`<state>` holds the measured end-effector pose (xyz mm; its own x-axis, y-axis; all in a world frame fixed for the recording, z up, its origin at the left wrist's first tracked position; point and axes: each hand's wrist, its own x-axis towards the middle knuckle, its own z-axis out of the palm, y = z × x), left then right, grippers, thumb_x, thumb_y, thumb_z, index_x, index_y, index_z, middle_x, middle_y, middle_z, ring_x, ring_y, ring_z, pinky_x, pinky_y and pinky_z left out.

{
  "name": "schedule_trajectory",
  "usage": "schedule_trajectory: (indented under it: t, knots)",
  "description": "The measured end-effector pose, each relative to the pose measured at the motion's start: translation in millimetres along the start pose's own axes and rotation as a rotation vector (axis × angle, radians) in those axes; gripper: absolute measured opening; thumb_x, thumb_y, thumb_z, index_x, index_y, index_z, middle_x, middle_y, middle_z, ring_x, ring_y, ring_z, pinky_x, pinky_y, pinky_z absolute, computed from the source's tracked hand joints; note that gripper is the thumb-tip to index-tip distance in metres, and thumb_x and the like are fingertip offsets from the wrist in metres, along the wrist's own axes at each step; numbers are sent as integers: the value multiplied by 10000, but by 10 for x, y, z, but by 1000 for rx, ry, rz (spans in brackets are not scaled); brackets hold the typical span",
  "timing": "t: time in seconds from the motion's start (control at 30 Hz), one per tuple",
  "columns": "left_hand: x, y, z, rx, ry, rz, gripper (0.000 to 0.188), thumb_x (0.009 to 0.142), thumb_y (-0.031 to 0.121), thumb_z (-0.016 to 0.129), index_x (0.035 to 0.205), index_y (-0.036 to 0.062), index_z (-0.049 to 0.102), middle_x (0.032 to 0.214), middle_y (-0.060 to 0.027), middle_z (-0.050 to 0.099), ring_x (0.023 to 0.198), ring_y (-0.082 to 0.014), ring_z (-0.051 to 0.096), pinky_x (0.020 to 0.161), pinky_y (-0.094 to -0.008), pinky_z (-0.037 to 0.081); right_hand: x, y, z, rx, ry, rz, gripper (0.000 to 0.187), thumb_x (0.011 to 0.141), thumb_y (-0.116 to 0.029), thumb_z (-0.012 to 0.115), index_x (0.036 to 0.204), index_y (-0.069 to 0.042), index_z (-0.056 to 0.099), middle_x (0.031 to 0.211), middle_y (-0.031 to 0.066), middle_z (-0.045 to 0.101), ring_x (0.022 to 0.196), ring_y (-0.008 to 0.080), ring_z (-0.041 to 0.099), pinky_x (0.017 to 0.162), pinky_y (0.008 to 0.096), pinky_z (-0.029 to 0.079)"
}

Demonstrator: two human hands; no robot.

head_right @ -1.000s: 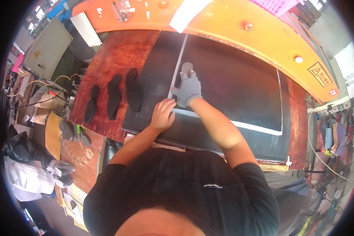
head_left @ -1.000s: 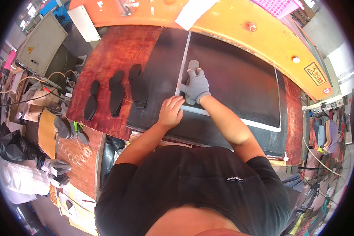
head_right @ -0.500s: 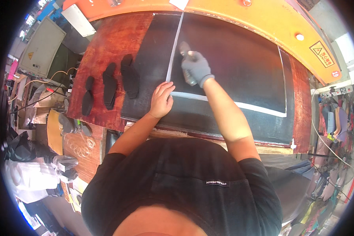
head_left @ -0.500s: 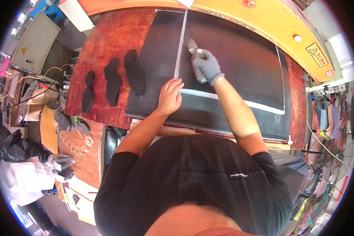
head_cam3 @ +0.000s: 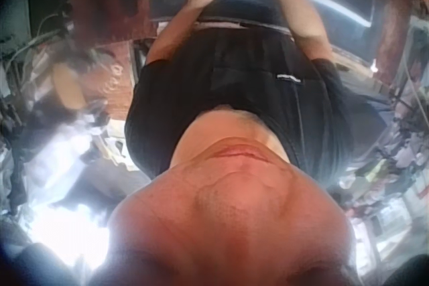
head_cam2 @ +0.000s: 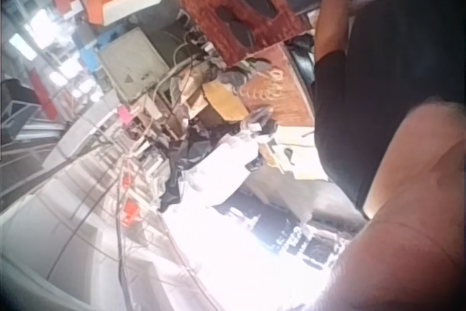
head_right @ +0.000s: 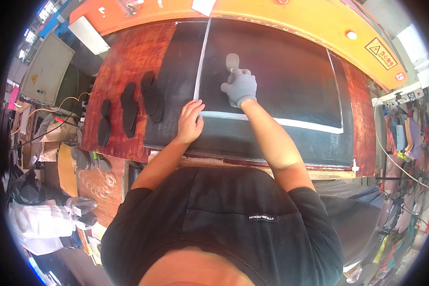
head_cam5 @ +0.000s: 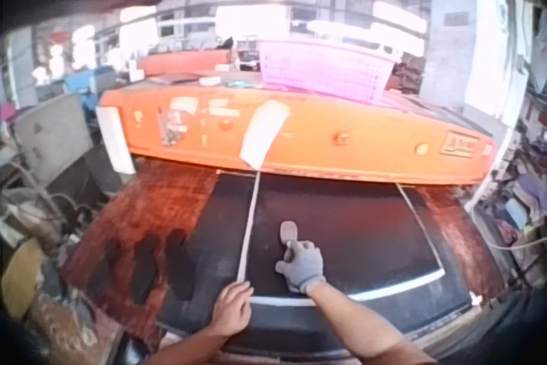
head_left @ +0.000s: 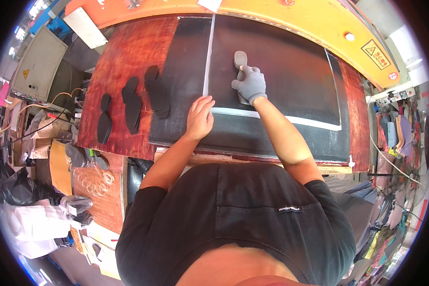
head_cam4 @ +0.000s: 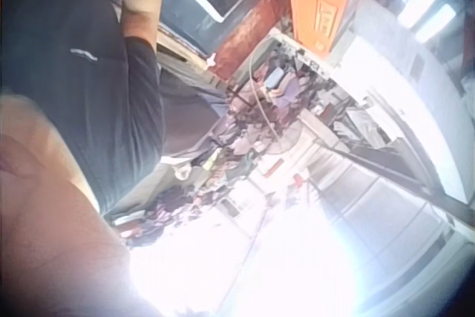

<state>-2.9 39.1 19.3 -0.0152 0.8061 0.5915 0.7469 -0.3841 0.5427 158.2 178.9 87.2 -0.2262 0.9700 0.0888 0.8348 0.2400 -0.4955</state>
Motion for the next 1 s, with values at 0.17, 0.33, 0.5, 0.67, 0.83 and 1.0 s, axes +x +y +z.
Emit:
schedule_trajectory:
  t: [0.17, 0.33, 0.5, 0.67, 0.83, 1.0]
  knots:
    - [3, -22, -12, -12, -45, -33, 397, 709, -10, 559, 1105, 14, 563, 1217, -135, 525, 1163, -338, 455, 983, -409, 375, 123, 197, -79, 244, -63, 27, 586, 694, -355, 642, 1206, -83, 556, 1244, 180, 494, 1167, 315, 471, 972, 379, 395]
    - [-22, 0, -47, 13, -76, -30, 429, 703, 9, 577, 1131, 16, 547, 1248, -138, 500, 1189, -340, 434, 994, -419, 359, -235, 666, -143, 365, 156, 4, 476, 747, -307, 637, 1137, -42, 570, 1122, 175, 556, 1027, 315, 553, 888, 362, 439]
    - [-26, 141, -79, 133, -68, -30, 435, 693, 20, 593, 1125, 35, 550, 1262, -143, 486, 1200, -326, 425, 989, -418, 354, -1234, 939, -268, 280, 318, -272, 244, 754, -145, 646, 963, -43, 572, 971, 141, 585, 891, 324, 568, 788, 393, 456]
    - [-371, 500, -282, -39, -177, 75, 260, 699, 59, 617, 958, 60, 609, 1025, -116, 583, 974, -302, 549, 828, -413, 441, -2281, 1232, -512, 138, 237, -362, 187, 663, -76, 666, 814, -82, 556, 839, 97, 581, 776, 292, 561, 674, 387, 458]
    - [-572, 637, -294, -30, -308, -47, 111, 745, 94, 630, 670, 58, 557, 697, -71, 517, 683, -270, 538, 601, -392, 437, -2479, 1453, -489, -91, 366, -301, 177, 625, -86, 681, 698, -99, 521, 671, 68, 520, 590, 275, 520, 520, 379, 427]
    - [-401, 647, -75, -65, -348, 2, 253, 776, 146, 641, 597, 44, 494, 626, -89, 472, 603, -284, 515, 534, -389, 420, -2324, 1520, -779, -139, 431, -247, 133, 680, -142, 654, 669, -98, 528, 633, 85, 507, 576, 290, 521, 514, 397, 432]
